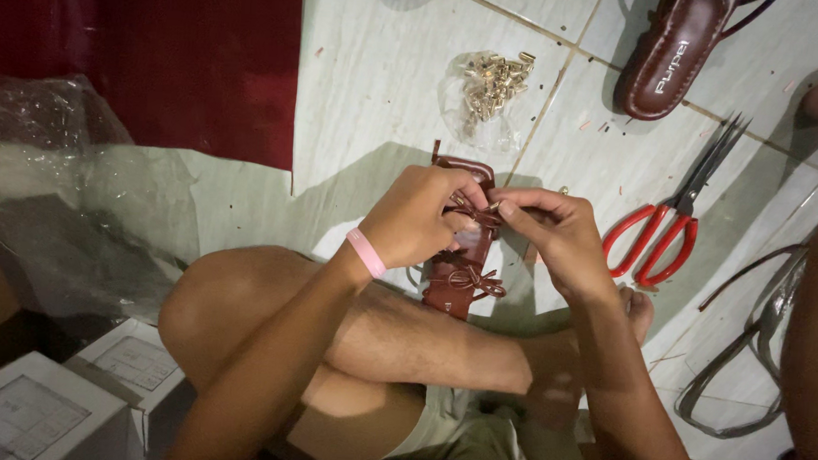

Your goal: The person sits on the floor and assembles brown strappy sandals by attaching small gold-colored metal hardware to the straps. They use red-handled scissors to trim excess strap material and then secure the metal pieces onto the sandal straps.

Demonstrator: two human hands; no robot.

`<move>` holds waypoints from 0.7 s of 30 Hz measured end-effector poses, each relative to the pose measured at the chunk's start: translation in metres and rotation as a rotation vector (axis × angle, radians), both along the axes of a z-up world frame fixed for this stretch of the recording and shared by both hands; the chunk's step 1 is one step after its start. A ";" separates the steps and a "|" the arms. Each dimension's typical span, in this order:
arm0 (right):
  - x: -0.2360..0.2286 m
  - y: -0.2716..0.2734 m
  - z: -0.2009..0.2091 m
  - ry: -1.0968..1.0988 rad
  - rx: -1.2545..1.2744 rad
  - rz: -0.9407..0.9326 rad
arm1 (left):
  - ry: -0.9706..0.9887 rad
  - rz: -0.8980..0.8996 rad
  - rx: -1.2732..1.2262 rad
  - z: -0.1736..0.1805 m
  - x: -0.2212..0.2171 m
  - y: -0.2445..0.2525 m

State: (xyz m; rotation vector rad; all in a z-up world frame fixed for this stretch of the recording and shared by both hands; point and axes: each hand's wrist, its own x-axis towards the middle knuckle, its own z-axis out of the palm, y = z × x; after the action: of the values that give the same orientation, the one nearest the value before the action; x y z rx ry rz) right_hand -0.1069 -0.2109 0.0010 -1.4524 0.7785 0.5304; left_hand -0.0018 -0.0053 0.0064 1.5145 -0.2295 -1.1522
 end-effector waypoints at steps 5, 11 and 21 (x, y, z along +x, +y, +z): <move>-0.003 0.001 0.000 0.073 -0.070 -0.002 | 0.039 0.023 -0.006 -0.001 -0.001 0.000; -0.009 0.006 -0.003 0.043 0.050 -0.135 | 0.035 0.046 0.009 0.001 -0.005 0.000; -0.005 0.003 -0.004 0.110 0.145 -0.149 | -0.042 0.051 0.026 -0.001 -0.008 0.000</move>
State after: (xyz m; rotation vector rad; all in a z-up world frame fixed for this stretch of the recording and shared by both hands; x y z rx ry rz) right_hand -0.1120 -0.2084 -0.0032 -1.2295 0.9085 0.5444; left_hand -0.0102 -0.0049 0.0054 1.5597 -0.2039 -1.0873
